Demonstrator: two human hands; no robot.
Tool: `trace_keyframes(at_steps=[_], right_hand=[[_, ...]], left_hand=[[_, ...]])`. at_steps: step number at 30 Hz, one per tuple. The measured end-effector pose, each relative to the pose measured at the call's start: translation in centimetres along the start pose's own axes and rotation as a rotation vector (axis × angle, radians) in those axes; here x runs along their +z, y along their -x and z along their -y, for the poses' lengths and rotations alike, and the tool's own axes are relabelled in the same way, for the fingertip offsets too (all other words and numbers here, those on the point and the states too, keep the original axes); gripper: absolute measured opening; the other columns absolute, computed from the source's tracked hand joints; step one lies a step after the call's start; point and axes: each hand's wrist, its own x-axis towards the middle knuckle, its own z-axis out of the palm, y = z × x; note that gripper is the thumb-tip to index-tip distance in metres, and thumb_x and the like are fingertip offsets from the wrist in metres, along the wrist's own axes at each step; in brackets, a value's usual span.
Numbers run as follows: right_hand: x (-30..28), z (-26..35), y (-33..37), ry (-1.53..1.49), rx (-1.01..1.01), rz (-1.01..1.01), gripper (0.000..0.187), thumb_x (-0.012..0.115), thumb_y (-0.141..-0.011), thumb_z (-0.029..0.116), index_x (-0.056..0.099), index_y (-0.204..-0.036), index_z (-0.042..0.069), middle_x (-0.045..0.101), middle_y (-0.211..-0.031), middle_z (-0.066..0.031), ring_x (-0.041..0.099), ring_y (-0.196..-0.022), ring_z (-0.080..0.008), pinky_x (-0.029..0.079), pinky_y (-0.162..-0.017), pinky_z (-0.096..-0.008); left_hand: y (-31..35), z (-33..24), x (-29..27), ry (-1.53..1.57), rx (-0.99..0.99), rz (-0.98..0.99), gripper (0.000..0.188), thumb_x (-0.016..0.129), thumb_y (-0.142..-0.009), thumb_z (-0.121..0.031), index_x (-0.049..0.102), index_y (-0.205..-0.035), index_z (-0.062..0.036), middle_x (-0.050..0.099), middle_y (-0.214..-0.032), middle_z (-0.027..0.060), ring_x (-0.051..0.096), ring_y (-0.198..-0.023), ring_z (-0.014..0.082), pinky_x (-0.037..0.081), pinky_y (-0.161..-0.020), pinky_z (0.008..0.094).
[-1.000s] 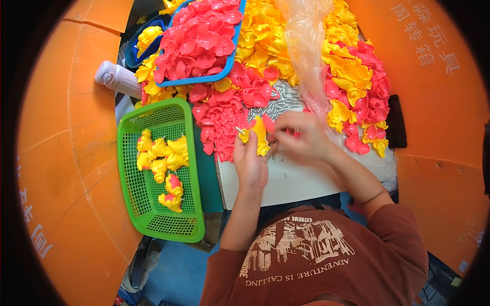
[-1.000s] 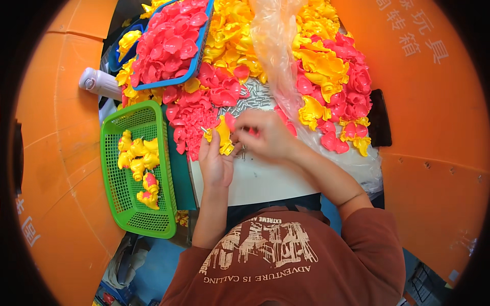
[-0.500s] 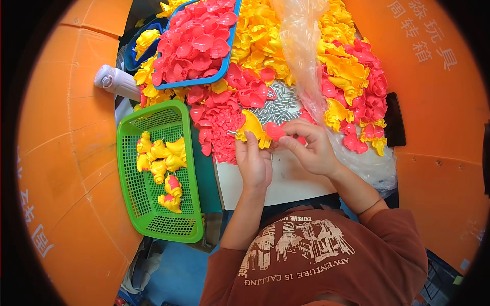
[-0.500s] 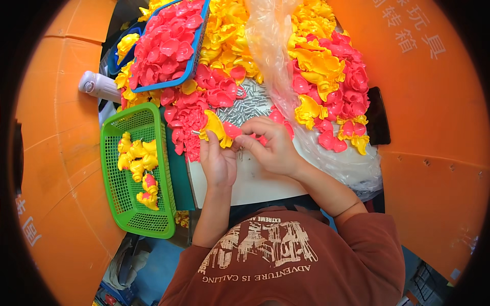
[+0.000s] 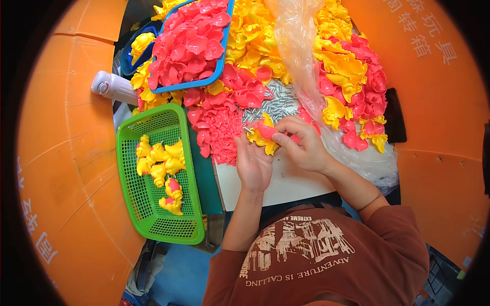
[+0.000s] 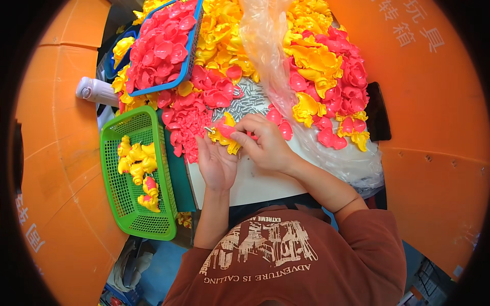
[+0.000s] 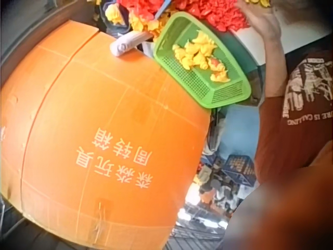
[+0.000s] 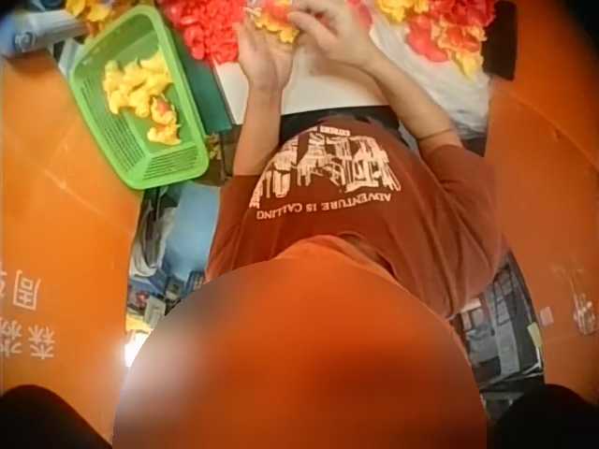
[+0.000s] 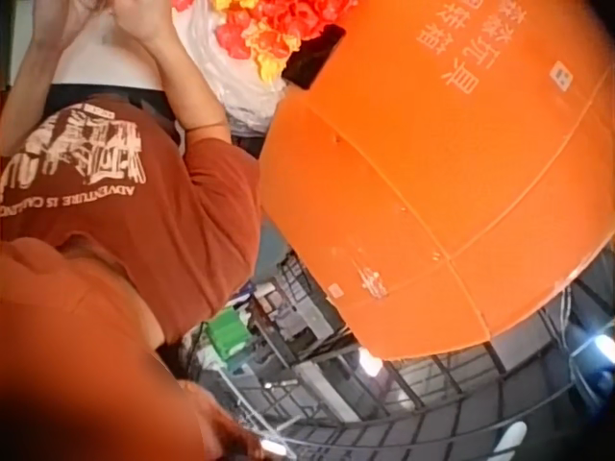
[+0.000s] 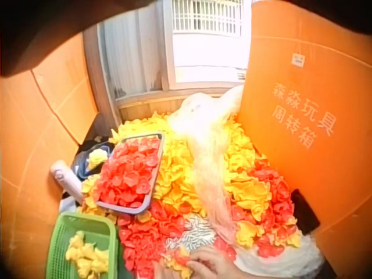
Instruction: Assembling small plastic ducks by layering and attaching colorful paper petals to their bases.
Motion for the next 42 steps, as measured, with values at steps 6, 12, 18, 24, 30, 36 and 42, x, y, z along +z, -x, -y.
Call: trace_keyframes(at_steps=[6, 12, 18, 24, 30, 36, 42], right_hand=[[-0.1, 0.3, 0.7, 0.177, -0.147, 0.044, 0.011, 0.065, -0.077, 0.009, 0.062, -0.086, 0.002, 0.051, -0.112, -0.0151, 0.046, -0.106, -0.0282, 0.037, -0.089, -0.0376], [0.4, 0.3, 0.5, 0.326, -0.194, -0.049, 0.009, 0.067, -0.075, 0.014, 0.065, -0.08, 0.006, 0.041, -0.13, -0.0189, 0.029, -0.126, -0.0386, 0.026, -0.1, -0.0474], [0.5, 0.7, 0.7, 0.248, -0.114, -0.043, 0.01, 0.067, -0.075, 0.012, 0.064, -0.082, 0.005, 0.044, -0.127, -0.0162, 0.029, -0.126, -0.0392, 0.023, -0.103, -0.0485], [-0.1, 1.2, 0.7, 0.318, -0.154, -0.02, 0.011, 0.068, -0.075, 0.011, 0.063, -0.082, 0.005, 0.046, -0.124, -0.0151, 0.032, -0.124, -0.0393, 0.026, -0.101, -0.0478], [-0.3, 0.7, 0.2, 0.32, -0.242, 0.034, 0.011, 0.068, -0.074, 0.01, 0.062, -0.081, 0.004, 0.048, -0.122, -0.0146, 0.034, -0.123, -0.0385, 0.026, -0.102, -0.0474], [0.2, 0.5, 0.3, 0.309, -0.284, 0.014, 0.011, 0.068, -0.072, 0.01, 0.062, -0.079, 0.005, 0.048, -0.122, -0.0141, 0.033, -0.124, -0.0384, 0.026, -0.102, -0.0478], [0.1, 1.0, 0.4, 0.382, -0.349, 0.0, 0.01, 0.068, -0.072, 0.01, 0.061, -0.077, 0.005, 0.046, -0.125, -0.0138, 0.031, -0.125, -0.0399, 0.027, -0.101, -0.0498]], left_hand=[[-0.3, 0.0, 0.5, 0.11, -0.083, -0.082, 0.048, 0.021, -0.099, -0.041, 0.037, -0.127, -0.0049, 0.046, -0.126, 0.0118, 0.047, -0.115, 0.024, 0.04, -0.096, 0.0391], [0.1, -0.2, 1.8, 0.166, -0.055, 0.007, 0.044, 0.02, -0.1, -0.036, 0.037, -0.126, -0.0048, 0.045, -0.125, 0.0135, 0.046, -0.115, 0.0247, 0.038, -0.097, 0.0393], [-0.1, 0.1, 2.1, 0.203, -0.044, -0.033, 0.043, 0.019, -0.1, -0.034, 0.037, -0.125, -0.0035, 0.045, -0.125, 0.0138, 0.045, -0.116, 0.023, 0.035, -0.099, 0.0367], [-0.1, 0.3, 2.3, 0.21, -0.05, -0.04, 0.044, 0.018, -0.1, -0.034, 0.035, -0.126, -0.0023, 0.044, -0.126, 0.0132, 0.044, -0.117, 0.0224, 0.034, -0.1, 0.0358], [0.0, 0.1, 2.8, 0.229, -0.074, -0.036, 0.045, 0.017, -0.1, -0.034, 0.035, -0.127, -0.0027, 0.042, -0.127, 0.0135, 0.043, -0.118, 0.0223, 0.034, -0.1, 0.0363], [0.1, 0.0, 2.3, 0.259, -0.07, -0.014, 0.045, 0.016, -0.1, -0.034, 0.034, -0.128, -0.0033, 0.042, -0.129, 0.0134, 0.042, -0.119, 0.0224, 0.033, -0.101, 0.0363], [0.4, -0.2, 2.7, 0.285, -0.099, 0.019, 0.047, 0.014, -0.1, -0.034, 0.034, -0.129, -0.0032, 0.043, -0.128, 0.012, 0.043, -0.118, 0.0223, 0.034, -0.101, 0.0354]])
